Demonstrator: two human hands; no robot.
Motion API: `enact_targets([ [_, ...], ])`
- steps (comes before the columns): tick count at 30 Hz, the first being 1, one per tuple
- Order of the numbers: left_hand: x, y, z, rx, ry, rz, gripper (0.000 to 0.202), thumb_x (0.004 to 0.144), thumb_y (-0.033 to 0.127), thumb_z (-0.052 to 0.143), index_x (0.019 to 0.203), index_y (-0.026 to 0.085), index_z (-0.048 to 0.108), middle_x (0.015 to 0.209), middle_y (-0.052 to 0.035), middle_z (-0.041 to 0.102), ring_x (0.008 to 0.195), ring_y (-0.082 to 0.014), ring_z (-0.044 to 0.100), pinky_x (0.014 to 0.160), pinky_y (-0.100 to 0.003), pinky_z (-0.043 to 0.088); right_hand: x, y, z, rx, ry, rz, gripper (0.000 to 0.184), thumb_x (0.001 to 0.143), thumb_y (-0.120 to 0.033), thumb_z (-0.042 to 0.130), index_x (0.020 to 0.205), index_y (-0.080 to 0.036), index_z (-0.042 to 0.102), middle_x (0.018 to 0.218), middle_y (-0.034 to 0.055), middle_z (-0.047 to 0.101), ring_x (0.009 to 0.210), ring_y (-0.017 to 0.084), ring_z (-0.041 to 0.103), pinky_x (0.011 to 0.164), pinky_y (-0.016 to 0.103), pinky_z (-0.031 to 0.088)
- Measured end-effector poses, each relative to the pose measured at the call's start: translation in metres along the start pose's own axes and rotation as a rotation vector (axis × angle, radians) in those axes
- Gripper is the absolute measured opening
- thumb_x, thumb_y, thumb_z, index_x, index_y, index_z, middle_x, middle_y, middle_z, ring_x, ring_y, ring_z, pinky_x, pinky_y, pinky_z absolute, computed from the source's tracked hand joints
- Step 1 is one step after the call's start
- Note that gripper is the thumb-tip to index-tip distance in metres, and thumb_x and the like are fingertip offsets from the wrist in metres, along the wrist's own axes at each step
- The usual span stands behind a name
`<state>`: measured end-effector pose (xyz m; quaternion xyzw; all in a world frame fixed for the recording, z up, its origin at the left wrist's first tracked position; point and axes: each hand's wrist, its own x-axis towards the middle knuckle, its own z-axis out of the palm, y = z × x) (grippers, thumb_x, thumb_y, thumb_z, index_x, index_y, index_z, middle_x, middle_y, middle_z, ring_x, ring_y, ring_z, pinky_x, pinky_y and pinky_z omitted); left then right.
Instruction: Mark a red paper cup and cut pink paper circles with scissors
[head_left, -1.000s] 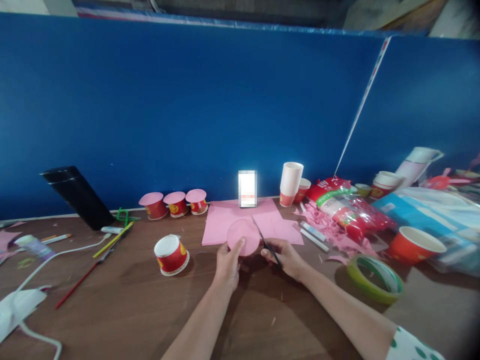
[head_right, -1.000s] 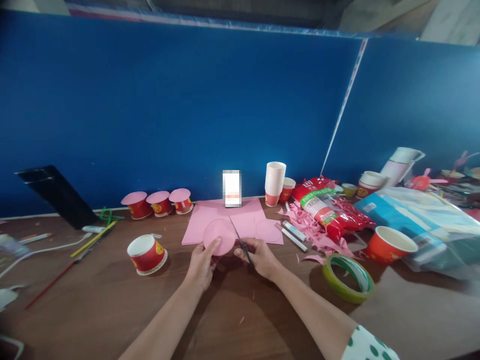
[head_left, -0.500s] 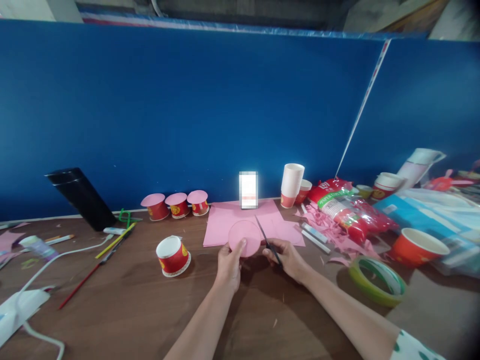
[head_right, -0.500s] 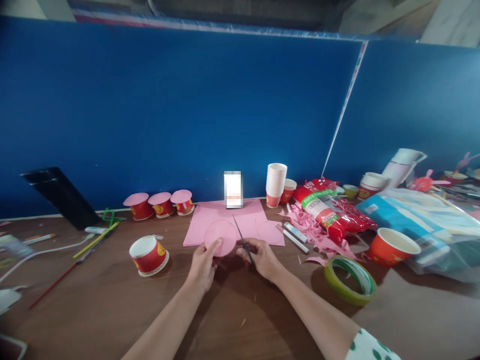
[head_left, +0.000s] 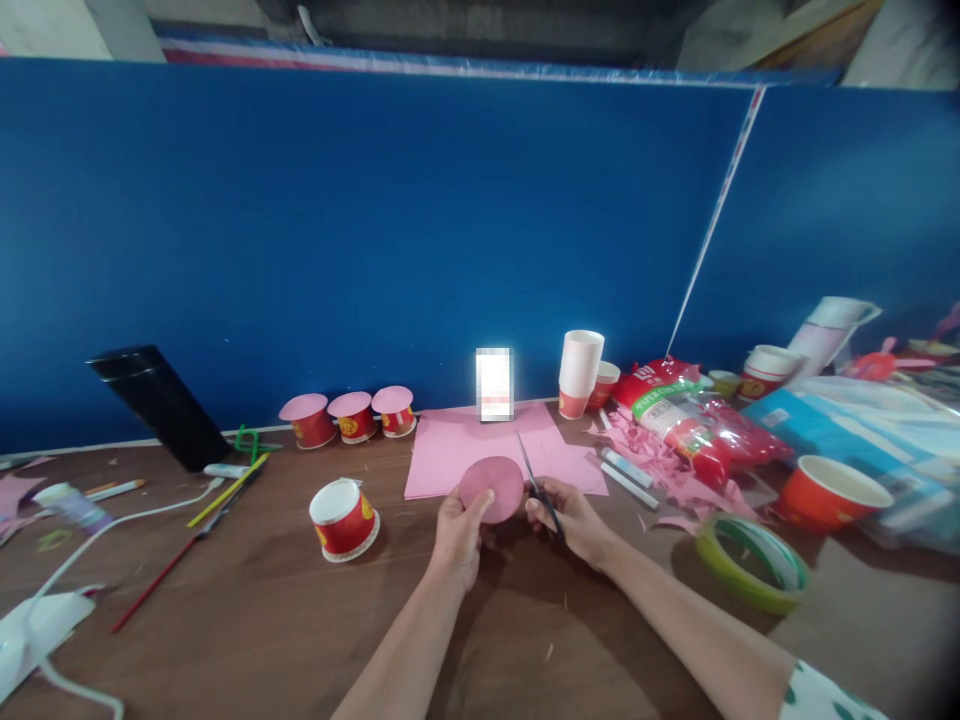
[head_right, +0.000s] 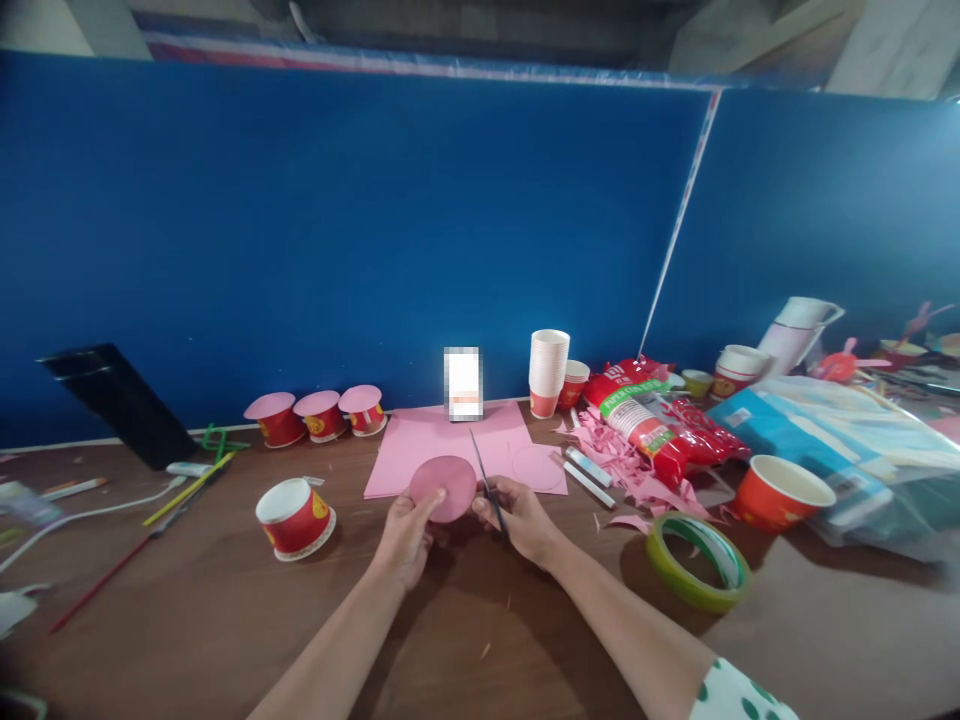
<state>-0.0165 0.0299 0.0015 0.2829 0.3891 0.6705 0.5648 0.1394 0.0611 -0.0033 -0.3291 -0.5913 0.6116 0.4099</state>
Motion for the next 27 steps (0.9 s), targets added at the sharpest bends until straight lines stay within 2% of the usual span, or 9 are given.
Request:
enact_targets([
  [3,-0.0001,0.0008,0.0003,-0.004,-0.014,-0.005,0.049,0.059,0.032,0.073,0.1,0.008,0.061,0.075,-0.0089,0.068,0.064,-0.0178,0.063,0.059,-0.026,0.048,-0.0002,-0.0005,0.0005,0.012,0.011,0.005,0.042,0.066,-0.045,0.069,0.092,-0.014,0.056,0.064,-0.0018,0.053,0.054,0.009,0.049,0.05,0.021,0.041],
  [10,0.0013,0.0021,-0.0003,0.0,0.048,-0.021,0.054,0.055,0.031,0.076,0.102,0.011,0.059,0.077,-0.0081,0.069,0.064,-0.0171,0.063,0.058,-0.025,0.048,0.0002,-0.0011,0.0014,0.029,0.008,0.008,0.045,0.064,-0.044,0.071,0.094,-0.014,0.056,0.065,-0.0016,0.054,0.055,0.009,0.05,0.053,0.022,0.043],
  [16,0.001,0.0015,-0.0008,-0.007,0.037,-0.031,0.047,0.054,0.031,0.076,0.093,0.009,0.062,0.072,-0.0071,0.068,0.063,-0.0173,0.063,0.059,-0.026,0.048,0.0006,-0.0005,0.0011,0.017,-0.002,0.01,0.044,0.064,-0.046,0.07,0.094,-0.015,0.058,0.064,-0.0019,0.054,0.053,0.008,0.049,0.05,0.021,0.041],
  [20,0.0026,0.0001,-0.0029,-0.023,0.076,-0.04,0.044,0.054,0.031,0.076,0.09,0.01,0.062,0.067,-0.0051,0.067,0.061,-0.0161,0.062,0.059,-0.026,0.047,0.0009,0.0019,-0.0004,0.014,-0.006,0.007,0.044,0.067,-0.044,0.069,0.096,-0.015,0.056,0.064,-0.0019,0.054,0.054,0.009,0.05,0.05,0.021,0.041],
  [27,0.0025,0.0036,0.0005,-0.053,0.062,-0.017,0.042,0.054,0.029,0.076,0.09,0.012,0.062,0.079,-0.0062,0.069,0.071,-0.0161,0.063,0.066,-0.025,0.047,0.0,-0.0015,-0.0005,-0.007,-0.014,-0.007,0.044,0.068,-0.045,0.067,0.097,-0.015,0.057,0.063,-0.0019,0.054,0.054,0.009,0.049,0.05,0.021,0.04],
])
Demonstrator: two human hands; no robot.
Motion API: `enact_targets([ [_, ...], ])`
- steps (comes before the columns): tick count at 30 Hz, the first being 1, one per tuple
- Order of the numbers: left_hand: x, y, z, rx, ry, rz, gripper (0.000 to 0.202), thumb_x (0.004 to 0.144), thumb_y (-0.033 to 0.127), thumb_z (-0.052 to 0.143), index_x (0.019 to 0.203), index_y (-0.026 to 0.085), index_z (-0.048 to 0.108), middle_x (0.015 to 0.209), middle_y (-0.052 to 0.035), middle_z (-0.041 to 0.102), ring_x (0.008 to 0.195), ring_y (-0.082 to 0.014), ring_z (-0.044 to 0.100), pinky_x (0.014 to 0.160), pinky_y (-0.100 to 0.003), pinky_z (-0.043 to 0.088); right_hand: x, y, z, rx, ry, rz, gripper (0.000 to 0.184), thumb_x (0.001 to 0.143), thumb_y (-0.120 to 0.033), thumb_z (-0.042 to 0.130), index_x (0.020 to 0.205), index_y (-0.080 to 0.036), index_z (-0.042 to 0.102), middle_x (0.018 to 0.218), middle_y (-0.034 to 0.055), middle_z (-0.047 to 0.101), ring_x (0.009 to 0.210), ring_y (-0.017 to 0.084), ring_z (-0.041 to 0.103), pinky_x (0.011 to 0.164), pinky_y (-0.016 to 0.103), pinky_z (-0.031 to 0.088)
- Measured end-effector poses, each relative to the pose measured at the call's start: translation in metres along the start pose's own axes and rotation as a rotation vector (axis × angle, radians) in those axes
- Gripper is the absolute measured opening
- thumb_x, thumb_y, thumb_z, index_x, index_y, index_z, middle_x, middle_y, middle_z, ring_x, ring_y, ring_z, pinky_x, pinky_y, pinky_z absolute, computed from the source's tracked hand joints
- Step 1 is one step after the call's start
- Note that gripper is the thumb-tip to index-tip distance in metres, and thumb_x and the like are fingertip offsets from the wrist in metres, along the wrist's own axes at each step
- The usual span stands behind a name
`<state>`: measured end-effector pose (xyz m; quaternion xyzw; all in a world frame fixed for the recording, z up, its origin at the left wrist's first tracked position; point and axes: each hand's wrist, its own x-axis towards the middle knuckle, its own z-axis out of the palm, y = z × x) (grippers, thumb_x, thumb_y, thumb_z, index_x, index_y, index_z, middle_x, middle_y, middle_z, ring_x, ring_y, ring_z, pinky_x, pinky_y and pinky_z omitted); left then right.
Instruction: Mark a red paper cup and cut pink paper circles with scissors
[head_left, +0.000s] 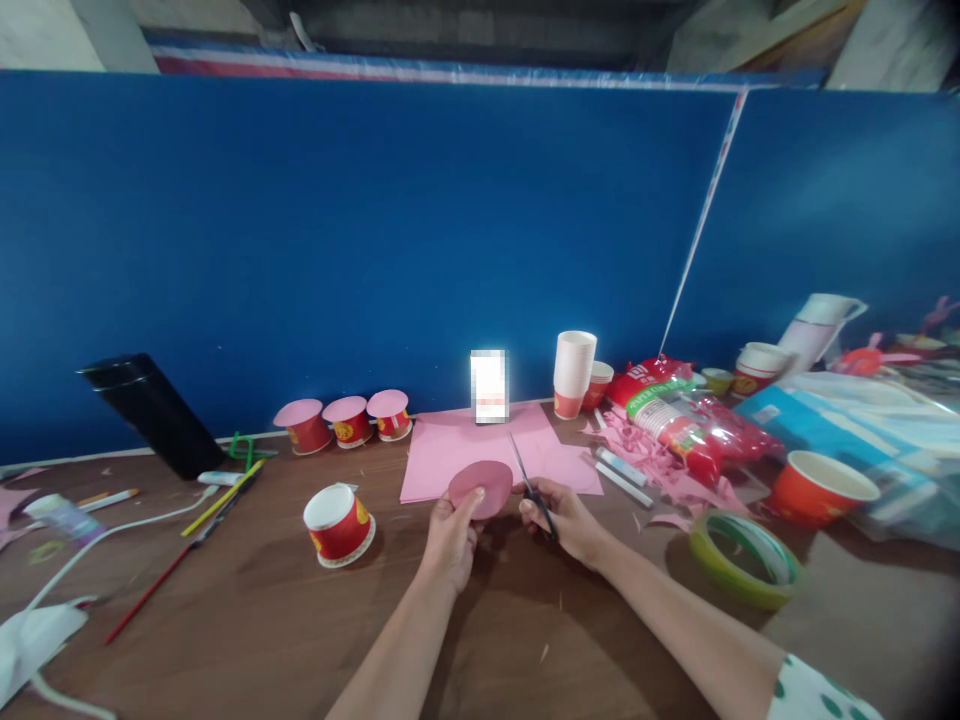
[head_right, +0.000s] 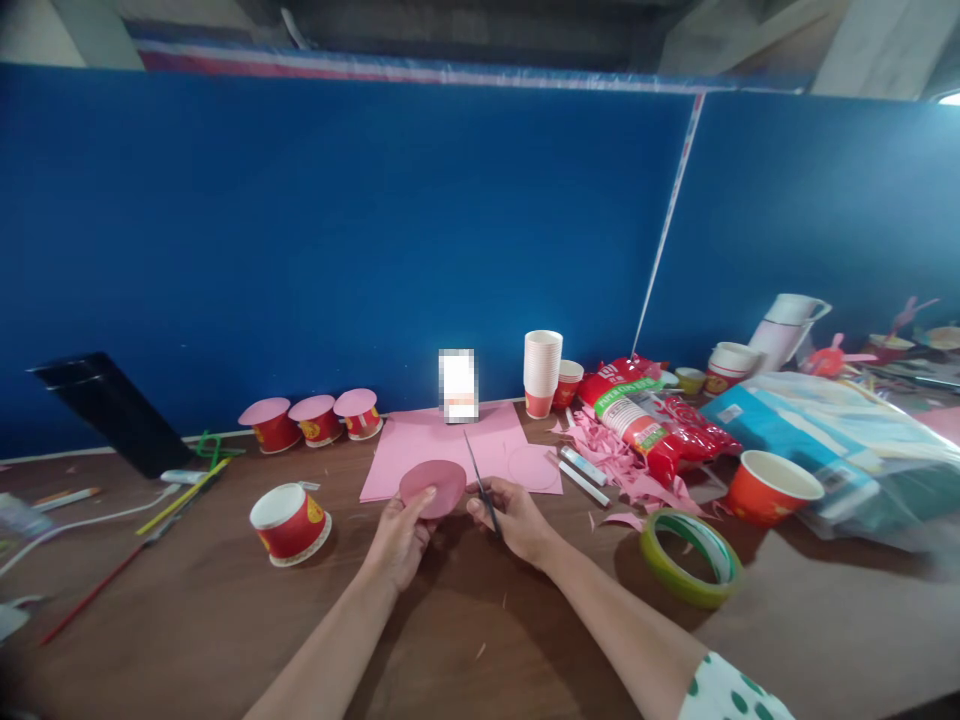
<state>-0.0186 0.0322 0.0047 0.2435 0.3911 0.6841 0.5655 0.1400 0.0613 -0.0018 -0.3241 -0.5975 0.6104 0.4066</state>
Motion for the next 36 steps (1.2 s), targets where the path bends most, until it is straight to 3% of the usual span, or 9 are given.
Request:
enact_targets([
  [10,0.0014,-0.0041,-0.0045,0.076,-0.002,-0.024,0.039,0.053,0.03,0.076,0.084,0.012,0.063,0.066,-0.0051,0.066,0.058,-0.0149,0.061,0.055,-0.024,0.045,-0.0004,-0.0012,0.0019,0.011,0.02,0.014,0.045,0.065,-0.047,0.068,0.094,-0.015,0.056,0.063,-0.002,0.053,0.054,0.009,0.05,0.05,0.022,0.042],
  [16,0.0011,-0.002,-0.0014,0.025,-0.024,-0.014,0.038,0.056,0.024,0.075,0.09,0.012,0.062,0.074,-0.0049,0.068,0.064,-0.0127,0.062,0.059,-0.021,0.045,0.0009,0.0024,0.0007,0.031,-0.008,0.008,0.04,0.071,-0.043,0.065,0.096,-0.014,0.055,0.064,-0.0028,0.05,0.053,0.008,0.049,0.049,0.02,0.039],
  [36,0.0007,-0.003,-0.0019,0.02,0.012,-0.029,0.044,0.057,0.024,0.075,0.097,0.011,0.062,0.068,-0.0035,0.066,0.058,-0.0115,0.059,0.051,-0.019,0.042,0.0017,0.0076,-0.0021,0.017,-0.02,-0.006,0.037,0.073,-0.041,0.064,0.098,-0.015,0.056,0.064,-0.0024,0.052,0.055,0.008,0.048,0.053,0.021,0.041],
])
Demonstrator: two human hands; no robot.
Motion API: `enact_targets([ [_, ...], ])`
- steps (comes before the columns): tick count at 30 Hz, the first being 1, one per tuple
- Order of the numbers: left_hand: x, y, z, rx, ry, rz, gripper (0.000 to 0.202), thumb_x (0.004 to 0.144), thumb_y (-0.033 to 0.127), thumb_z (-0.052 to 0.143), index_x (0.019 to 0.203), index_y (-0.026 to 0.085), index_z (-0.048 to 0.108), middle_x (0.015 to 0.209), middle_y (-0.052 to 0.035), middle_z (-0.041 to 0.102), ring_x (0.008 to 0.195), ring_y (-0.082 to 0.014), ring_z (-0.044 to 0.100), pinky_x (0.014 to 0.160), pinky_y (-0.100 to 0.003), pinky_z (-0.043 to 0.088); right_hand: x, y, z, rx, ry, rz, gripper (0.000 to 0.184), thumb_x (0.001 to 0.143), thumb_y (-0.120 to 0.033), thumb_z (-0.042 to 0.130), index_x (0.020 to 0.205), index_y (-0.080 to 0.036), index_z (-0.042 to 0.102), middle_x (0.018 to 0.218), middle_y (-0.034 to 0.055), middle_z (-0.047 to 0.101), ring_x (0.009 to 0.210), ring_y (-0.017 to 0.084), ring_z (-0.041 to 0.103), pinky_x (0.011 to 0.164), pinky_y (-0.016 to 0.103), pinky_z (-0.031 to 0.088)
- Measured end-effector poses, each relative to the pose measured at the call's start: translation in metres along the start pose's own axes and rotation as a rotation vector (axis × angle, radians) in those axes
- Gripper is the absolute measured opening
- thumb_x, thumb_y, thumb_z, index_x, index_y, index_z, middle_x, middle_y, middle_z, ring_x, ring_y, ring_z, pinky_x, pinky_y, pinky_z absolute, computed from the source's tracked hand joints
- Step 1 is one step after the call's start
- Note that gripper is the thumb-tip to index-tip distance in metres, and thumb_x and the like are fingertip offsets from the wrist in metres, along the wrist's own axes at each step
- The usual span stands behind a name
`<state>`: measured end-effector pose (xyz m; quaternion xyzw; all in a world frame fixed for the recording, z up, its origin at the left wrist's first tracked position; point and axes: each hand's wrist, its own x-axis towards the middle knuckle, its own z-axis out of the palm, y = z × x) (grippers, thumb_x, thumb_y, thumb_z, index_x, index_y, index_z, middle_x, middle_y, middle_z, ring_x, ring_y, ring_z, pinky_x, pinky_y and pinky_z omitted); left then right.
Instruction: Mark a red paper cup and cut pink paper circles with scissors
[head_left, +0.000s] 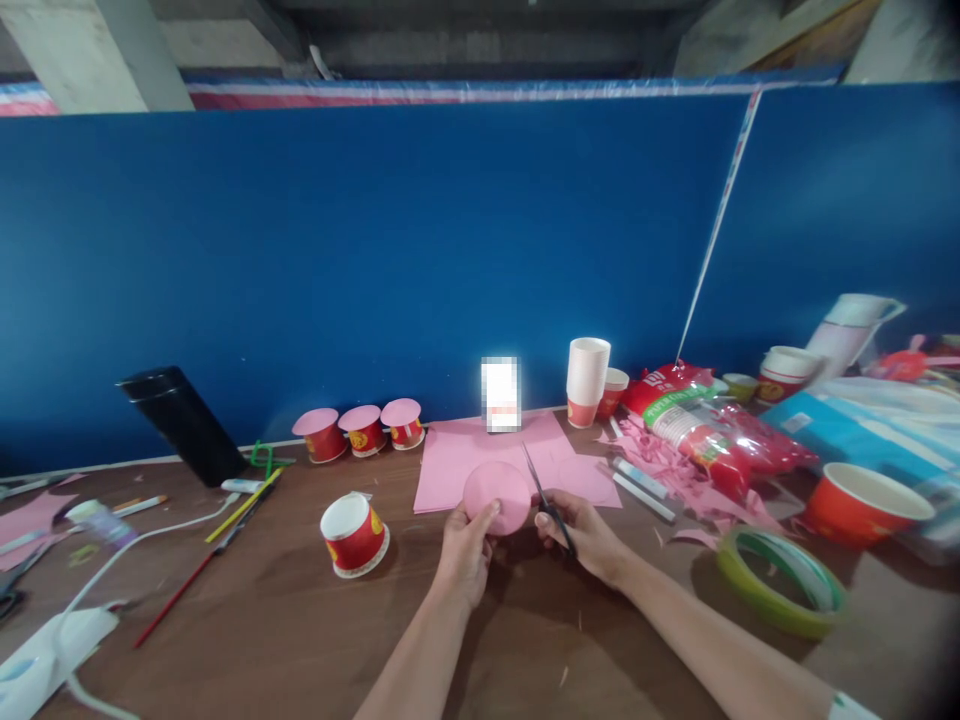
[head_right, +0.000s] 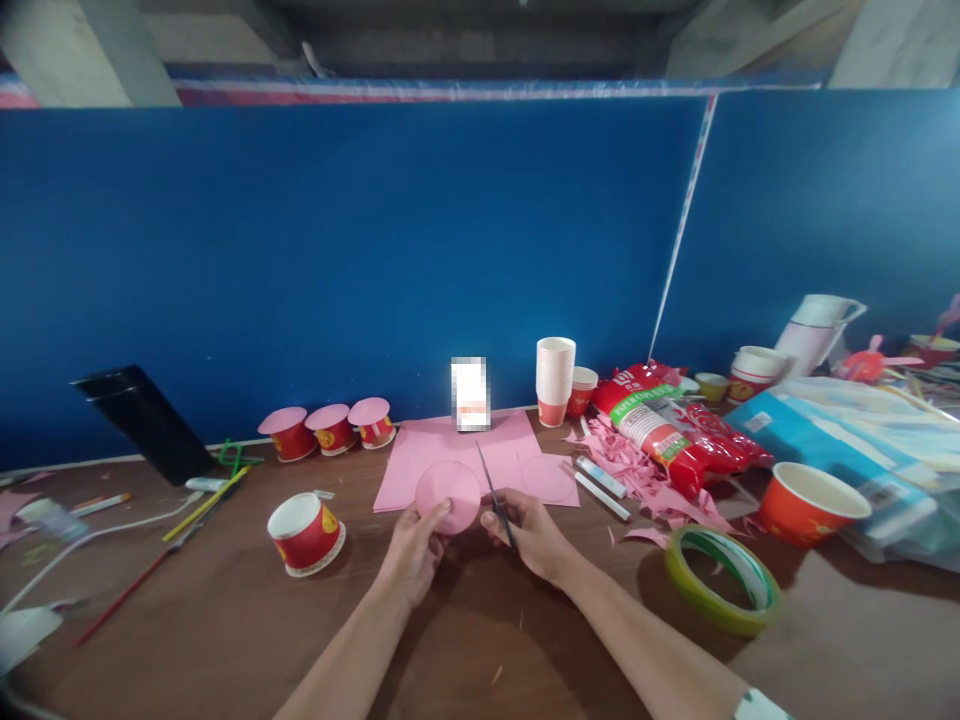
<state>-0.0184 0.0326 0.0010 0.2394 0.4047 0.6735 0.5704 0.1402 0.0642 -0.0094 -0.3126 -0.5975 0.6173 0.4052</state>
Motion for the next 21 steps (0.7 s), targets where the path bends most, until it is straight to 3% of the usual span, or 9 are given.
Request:
enact_targets([
  [9,-0.001,0.0039,0.0024,0.015,0.052,-0.024,0.045,0.057,0.022,0.075,0.099,0.014,0.061,0.078,-0.0042,0.067,0.059,-0.0088,0.058,0.047,-0.015,0.04,-0.0017,-0.0056,0.0023,0.003,0.019,0.028,0.04,0.065,-0.04,0.071,0.094,-0.016,0.057,0.063,-0.0029,0.052,0.055,0.009,0.049,0.053,0.022,0.041],
  [21,-0.0018,0.0039,-0.0005,-0.024,0.0,-0.021,0.037,0.061,0.023,0.073,0.094,0.012,0.062,0.069,-0.0032,0.067,0.058,-0.011,0.06,0.053,-0.018,0.045,0.0001,-0.0017,-0.0001,-0.025,0.026,0.009,0.042,0.065,-0.042,0.071,0.095,-0.015,0.058,0.064,-0.0021,0.054,0.054,0.009,0.049,0.053,0.023,0.043],
])
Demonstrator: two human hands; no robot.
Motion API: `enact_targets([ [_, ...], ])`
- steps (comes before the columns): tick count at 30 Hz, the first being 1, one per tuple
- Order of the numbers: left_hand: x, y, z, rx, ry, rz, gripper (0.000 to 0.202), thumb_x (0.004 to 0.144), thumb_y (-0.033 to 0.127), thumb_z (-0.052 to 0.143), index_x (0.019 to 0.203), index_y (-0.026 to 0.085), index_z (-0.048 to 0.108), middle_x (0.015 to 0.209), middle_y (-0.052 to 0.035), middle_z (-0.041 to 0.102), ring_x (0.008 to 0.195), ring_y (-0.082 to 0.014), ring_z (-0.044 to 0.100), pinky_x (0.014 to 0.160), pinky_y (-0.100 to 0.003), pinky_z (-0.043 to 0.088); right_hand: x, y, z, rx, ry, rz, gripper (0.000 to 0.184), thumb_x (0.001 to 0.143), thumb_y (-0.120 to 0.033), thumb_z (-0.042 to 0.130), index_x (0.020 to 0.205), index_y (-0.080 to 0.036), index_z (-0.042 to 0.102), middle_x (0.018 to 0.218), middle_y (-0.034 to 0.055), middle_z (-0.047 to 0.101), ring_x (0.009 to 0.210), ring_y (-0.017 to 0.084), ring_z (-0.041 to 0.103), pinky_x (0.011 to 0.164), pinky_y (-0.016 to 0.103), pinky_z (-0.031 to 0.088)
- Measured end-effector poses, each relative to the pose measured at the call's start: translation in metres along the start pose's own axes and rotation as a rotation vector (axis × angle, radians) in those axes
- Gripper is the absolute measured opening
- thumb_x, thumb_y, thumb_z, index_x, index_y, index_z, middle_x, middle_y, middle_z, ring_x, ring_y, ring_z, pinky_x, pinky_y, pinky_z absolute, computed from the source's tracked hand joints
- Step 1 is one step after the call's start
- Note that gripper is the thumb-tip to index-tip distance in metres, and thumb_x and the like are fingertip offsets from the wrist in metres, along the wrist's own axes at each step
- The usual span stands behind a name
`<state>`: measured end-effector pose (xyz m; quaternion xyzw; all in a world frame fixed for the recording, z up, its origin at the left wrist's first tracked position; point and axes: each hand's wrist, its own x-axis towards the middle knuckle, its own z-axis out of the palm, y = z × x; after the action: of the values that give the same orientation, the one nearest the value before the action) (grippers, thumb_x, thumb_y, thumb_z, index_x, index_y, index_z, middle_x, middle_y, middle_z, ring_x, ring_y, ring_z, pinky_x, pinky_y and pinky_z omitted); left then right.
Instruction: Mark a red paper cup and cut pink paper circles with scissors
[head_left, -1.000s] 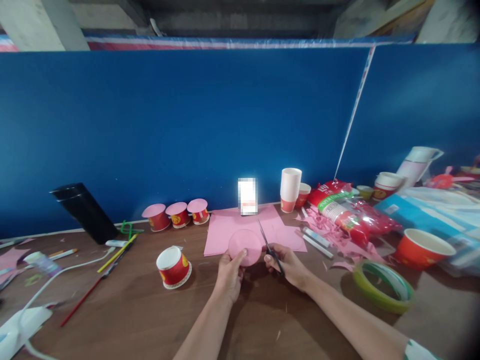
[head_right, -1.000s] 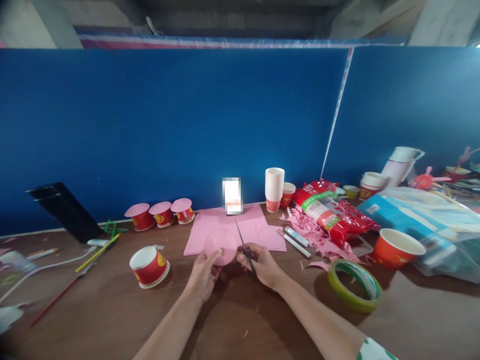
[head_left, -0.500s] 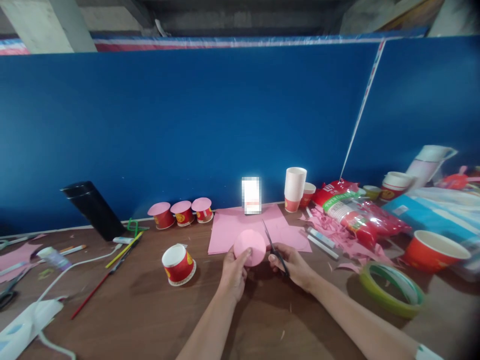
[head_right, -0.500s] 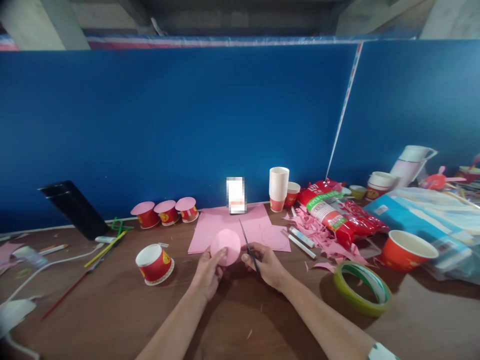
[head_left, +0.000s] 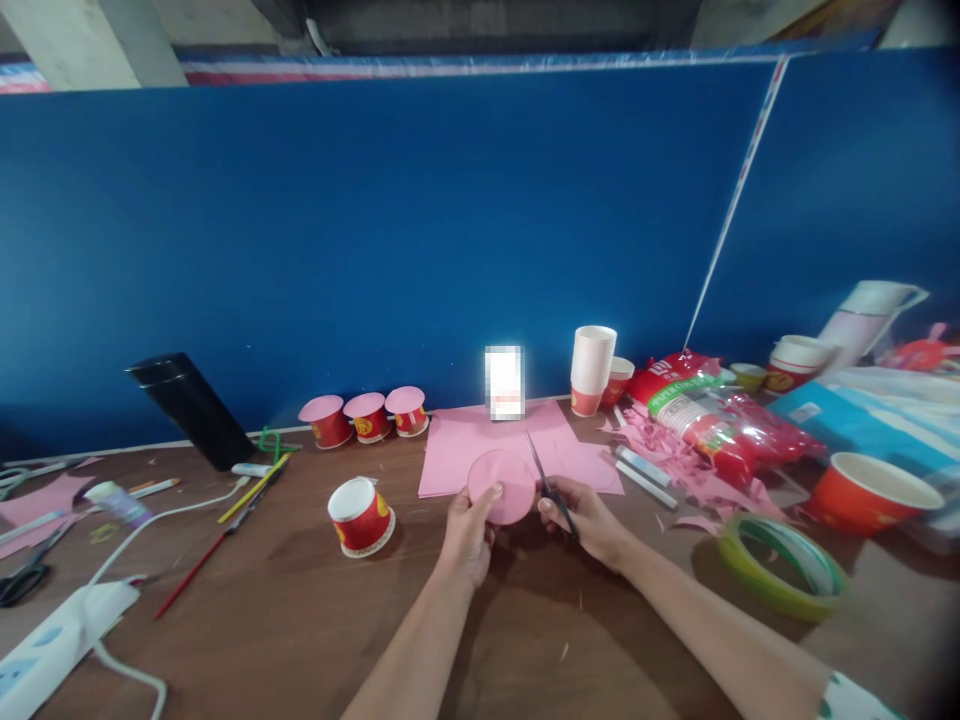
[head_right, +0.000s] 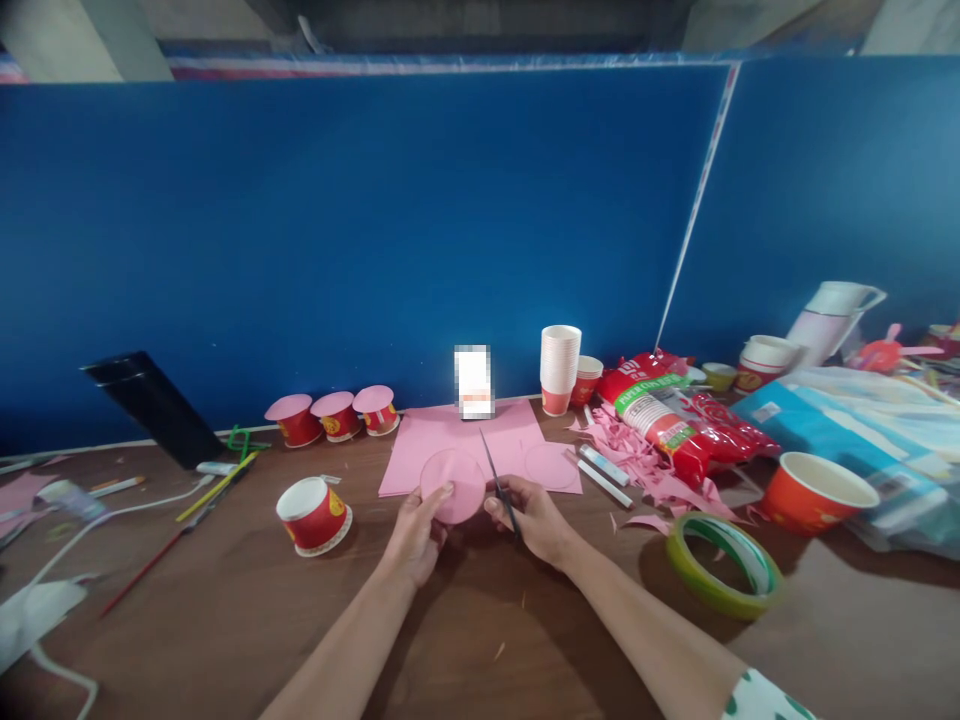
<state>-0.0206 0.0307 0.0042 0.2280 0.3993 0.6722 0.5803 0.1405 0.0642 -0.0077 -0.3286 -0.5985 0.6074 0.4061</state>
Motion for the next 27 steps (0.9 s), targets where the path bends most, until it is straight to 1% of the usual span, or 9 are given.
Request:
enact_targets([
  [6,0.0,-0.001,0.0,-0.047,-0.053,0.021,0.035,0.062,0.023,0.072,0.093,0.011,0.062,0.077,-0.0073,0.068,0.067,-0.0157,0.063,0.062,-0.025,0.05,0.0,0.003,-0.001,0.018,-0.007,0.016,0.041,0.068,-0.042,0.068,0.098,-0.016,0.056,0.062,-0.0028,0.053,0.053,0.009,0.05,0.05,0.021,0.04],
  [9,0.001,0.0,0.0,-0.072,-0.064,0.007,0.035,0.061,0.018,0.071,0.094,0.012,0.061,0.074,-0.0063,0.068,0.067,-0.0162,0.063,0.064,-0.027,0.051,0.0,0.002,-0.001,0.022,-0.005,0.016,0.041,0.069,-0.042,0.068,0.098,-0.016,0.056,0.062,-0.003,0.052,0.052,0.008,0.049,0.05,0.021,0.04],
  [14,0.007,0.002,-0.003,-0.198,-0.003,0.005,0.031,0.061,0.006,0.065,0.09,0.016,0.062,0.075,-0.0027,0.068,0.07,-0.0125,0.062,0.07,-0.025,0.051,-0.002,-0.003,0.002,0.014,-0.001,-0.01,0.04,0.069,-0.043,0.067,0.096,-0.015,0.057,0.064,-0.0025,0.052,0.055,0.009,0.049,0.053,0.023,0.043],
  [18,0.011,0.004,-0.008,-0.272,0.068,-0.071,0.026,0.064,0.002,0.057,0.086,0.016,0.061,0.068,-0.001,0.066,0.064,-0.0108,0.061,0.064,-0.022,0.051,-0.002,-0.005,0.003,0.005,-0.002,-0.005,0.041,0.069,-0.045,0.066,0.096,-0.015,0.057,0.064,-0.0023,0.053,0.055,0.009,0.049,0.053,0.023,0.043],
  [21,0.012,0.006,-0.009,-0.301,0.086,-0.129,0.021,0.068,0.006,0.054,0.086,0.014,0.06,0.069,-0.0026,0.066,0.064,-0.0123,0.061,0.061,-0.023,0.051,-0.003,-0.006,0.003,0.006,-0.004,-0.01,0.04,0.069,-0.043,0.067,0.096,-0.015,0.057,0.065,-0.002,0.053,0.057,0.009,0.049,0.055,0.024,0.044],
  [24,0.012,0.009,-0.009,-0.32,0.044,-0.147,0.02,0.072,0.014,0.052,0.09,0.014,0.06,0.08,-0.0062,0.067,0.072,-0.0155,0.063,0.063,-0.027,0.051,-0.003,-0.007,0.003,0.006,-0.003,0.0,0.041,0.068,-0.042,0.068,0.096,-0.015,0.057,0.064,-0.0019,0.053,0.056,0.009,0.049,0.054,0.024,0.043],
  [27,0.011,0.01,-0.01,-0.323,0.014,-0.153,0.022,0.074,0.022,0.051,0.092,0.015,0.059,0.089,-0.0073,0.067,0.078,-0.0171,0.063,0.064,-0.028,0.051,-0.003,-0.008,0.004,0.005,0.0,0.001,0.042,0.067,-0.043,0.068,0.096,-0.014,0.057,0.064,-0.0017,0.053,0.056,0.01,0.049,0.053,0.024,0.043],
])
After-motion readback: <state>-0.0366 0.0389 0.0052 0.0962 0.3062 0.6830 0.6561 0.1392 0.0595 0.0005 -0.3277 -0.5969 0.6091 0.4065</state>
